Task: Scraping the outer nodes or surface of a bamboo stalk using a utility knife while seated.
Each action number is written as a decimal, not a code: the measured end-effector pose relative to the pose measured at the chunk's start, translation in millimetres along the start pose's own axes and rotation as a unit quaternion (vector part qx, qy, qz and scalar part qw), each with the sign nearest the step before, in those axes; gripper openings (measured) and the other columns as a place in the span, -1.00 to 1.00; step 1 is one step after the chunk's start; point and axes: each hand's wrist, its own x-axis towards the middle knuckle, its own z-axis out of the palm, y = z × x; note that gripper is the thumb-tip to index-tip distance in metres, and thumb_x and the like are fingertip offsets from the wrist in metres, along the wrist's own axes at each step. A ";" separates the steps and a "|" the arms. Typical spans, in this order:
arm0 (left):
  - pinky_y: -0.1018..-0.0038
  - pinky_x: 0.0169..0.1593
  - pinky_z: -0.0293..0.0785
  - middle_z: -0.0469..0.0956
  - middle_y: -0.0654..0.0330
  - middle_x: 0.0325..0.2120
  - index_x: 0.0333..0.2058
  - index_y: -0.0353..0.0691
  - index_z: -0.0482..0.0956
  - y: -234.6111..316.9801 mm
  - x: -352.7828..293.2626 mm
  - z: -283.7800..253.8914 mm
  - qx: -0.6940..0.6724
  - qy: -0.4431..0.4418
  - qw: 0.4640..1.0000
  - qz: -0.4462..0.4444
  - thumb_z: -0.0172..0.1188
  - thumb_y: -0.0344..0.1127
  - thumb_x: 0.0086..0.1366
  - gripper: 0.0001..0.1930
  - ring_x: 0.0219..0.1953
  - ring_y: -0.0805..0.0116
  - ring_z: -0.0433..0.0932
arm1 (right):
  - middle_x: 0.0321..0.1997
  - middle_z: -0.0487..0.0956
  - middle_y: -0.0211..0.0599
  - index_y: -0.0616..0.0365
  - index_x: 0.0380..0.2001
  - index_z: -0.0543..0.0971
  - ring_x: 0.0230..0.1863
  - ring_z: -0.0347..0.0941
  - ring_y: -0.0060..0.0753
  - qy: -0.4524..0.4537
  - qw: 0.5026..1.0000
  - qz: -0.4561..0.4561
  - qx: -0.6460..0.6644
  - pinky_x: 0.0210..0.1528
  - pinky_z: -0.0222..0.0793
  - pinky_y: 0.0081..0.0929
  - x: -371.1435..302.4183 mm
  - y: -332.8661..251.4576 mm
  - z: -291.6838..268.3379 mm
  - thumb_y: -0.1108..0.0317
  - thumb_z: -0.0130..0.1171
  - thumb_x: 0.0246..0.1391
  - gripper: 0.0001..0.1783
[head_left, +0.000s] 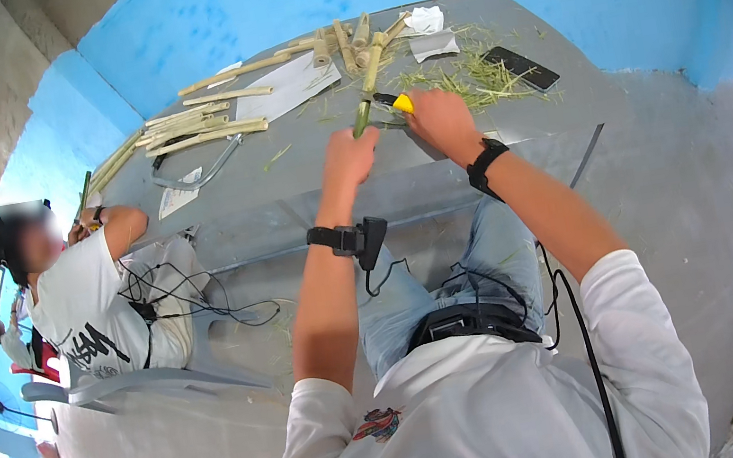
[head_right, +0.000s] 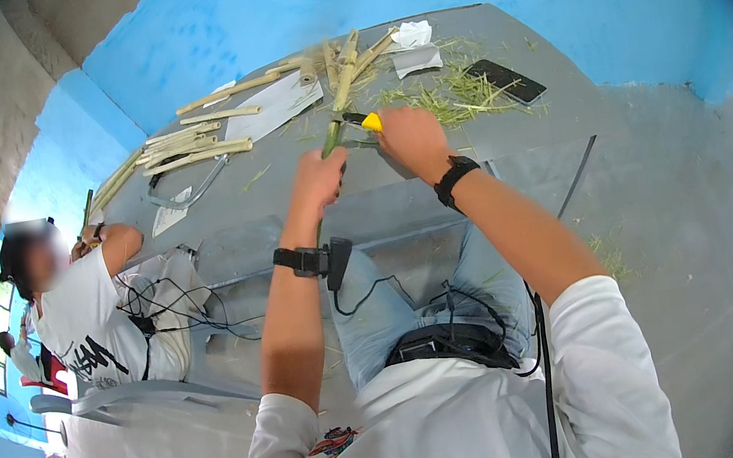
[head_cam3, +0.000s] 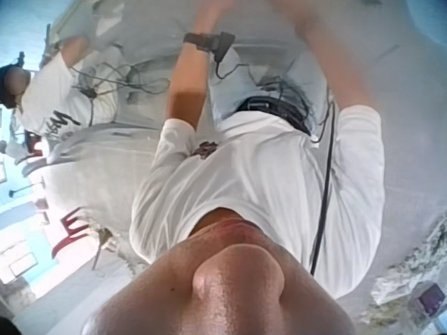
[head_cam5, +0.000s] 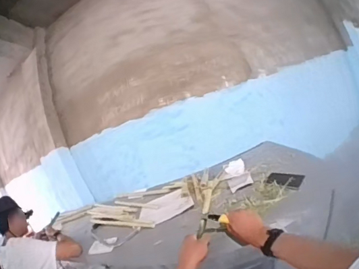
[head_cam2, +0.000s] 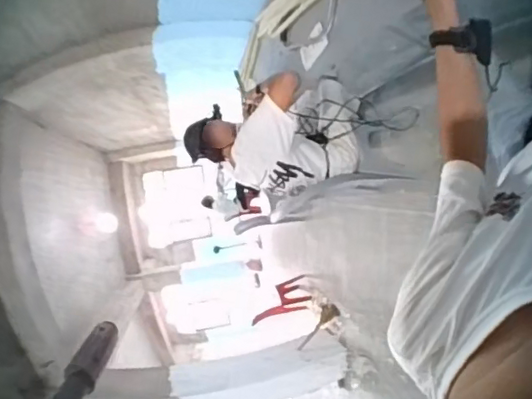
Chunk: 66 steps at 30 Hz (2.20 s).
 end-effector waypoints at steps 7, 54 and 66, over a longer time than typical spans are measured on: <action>0.59 -0.67 0.08 0.29 0.39 -0.65 -0.43 -0.18 0.38 17.3 -20.8 -13.4 -0.090 -0.081 0.989 -0.079 0.16 -0.06 0.35 -0.68 -0.71 0.63 0.21 | -0.47 0.62 -0.09 0.11 -0.30 0.56 -0.41 0.59 0.04 0.027 0.993 0.087 0.079 -0.37 0.50 -0.09 0.1 -4.0 -15.4 0.13 0.21 0.14 -0.73; 0.22 -0.52 0.41 0.46 -0.01 -0.74 -0.59 -0.41 0.51 15.3 2.5 30.4 0.118 0.085 0.982 0.117 0.20 -0.20 0.13 -0.68 -0.70 0.10 0.50 | -0.50 0.62 -0.16 0.04 -0.31 0.62 -0.41 0.61 -0.04 -0.021 0.998 -0.034 0.054 -0.35 0.52 -0.15 -10.6 0.6 -8.4 0.23 0.21 0.05 -0.82; 0.20 -0.49 0.42 0.49 -0.05 -0.73 -0.58 -0.40 0.51 18.9 -1.9 24.6 0.124 0.050 0.984 0.121 0.18 -0.19 0.14 -0.67 -0.65 0.02 0.55 | -0.50 0.60 -0.06 0.08 -0.34 0.60 -0.41 0.59 0.07 0.077 0.982 0.138 0.105 -0.39 0.50 -0.11 -2.7 1.0 -13.7 0.18 0.23 0.05 -0.78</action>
